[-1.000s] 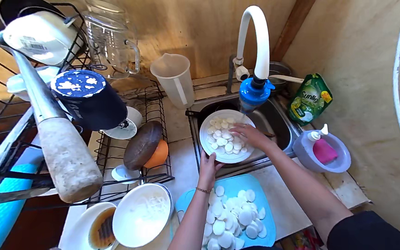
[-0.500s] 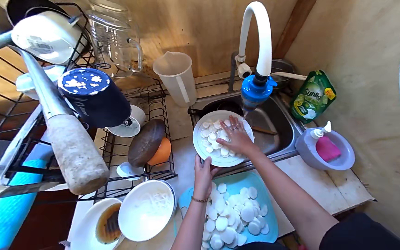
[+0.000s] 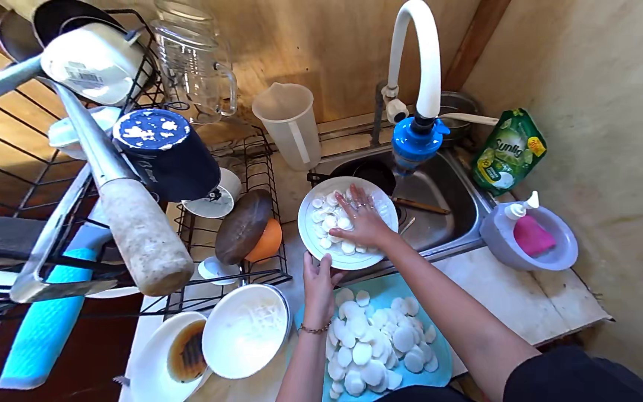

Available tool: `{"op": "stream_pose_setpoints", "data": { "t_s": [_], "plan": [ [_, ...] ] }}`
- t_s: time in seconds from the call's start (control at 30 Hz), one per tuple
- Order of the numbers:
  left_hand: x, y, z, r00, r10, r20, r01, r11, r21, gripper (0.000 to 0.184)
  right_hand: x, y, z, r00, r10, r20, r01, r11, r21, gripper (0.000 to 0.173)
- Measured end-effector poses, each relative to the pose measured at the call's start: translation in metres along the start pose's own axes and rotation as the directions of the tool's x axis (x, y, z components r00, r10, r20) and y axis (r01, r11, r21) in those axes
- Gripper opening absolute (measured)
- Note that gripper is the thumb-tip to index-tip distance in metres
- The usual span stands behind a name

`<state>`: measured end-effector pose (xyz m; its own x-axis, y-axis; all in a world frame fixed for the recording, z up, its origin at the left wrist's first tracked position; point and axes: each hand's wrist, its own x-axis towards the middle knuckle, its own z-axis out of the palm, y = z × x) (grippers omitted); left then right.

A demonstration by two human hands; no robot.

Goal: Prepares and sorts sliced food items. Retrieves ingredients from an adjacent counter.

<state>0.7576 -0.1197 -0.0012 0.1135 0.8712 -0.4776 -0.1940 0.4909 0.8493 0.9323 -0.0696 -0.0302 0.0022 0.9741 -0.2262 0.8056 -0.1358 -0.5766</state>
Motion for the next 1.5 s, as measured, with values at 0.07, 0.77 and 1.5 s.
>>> {"op": "stream_pose_setpoints", "data": {
  "t_s": [0.07, 0.77, 1.5],
  "plan": [
    [0.0, 0.002, -0.001, 1.0, 0.014, 0.0, -0.014, 1.0, 0.003, 0.05, 0.001, -0.003, 0.001, 1.0, -0.007, -0.006, 0.007, 1.0, 0.017, 0.103],
    [-0.001, 0.024, 0.01, 0.998, 0.049, -0.024, -0.046, 0.991, 0.13, 0.051, 0.01, -0.002, 0.006, 0.999, -0.004, -0.049, 0.009, 0.993, 0.118, 0.098],
    [0.003, 0.044, 0.018, 0.992, 0.128, 0.023, -0.128, 0.929, 0.346, 0.045, 0.014, -0.001, 0.018, 0.985, 0.019, -0.174, 0.033, 0.955, 0.296, 0.09]
  ]
}}
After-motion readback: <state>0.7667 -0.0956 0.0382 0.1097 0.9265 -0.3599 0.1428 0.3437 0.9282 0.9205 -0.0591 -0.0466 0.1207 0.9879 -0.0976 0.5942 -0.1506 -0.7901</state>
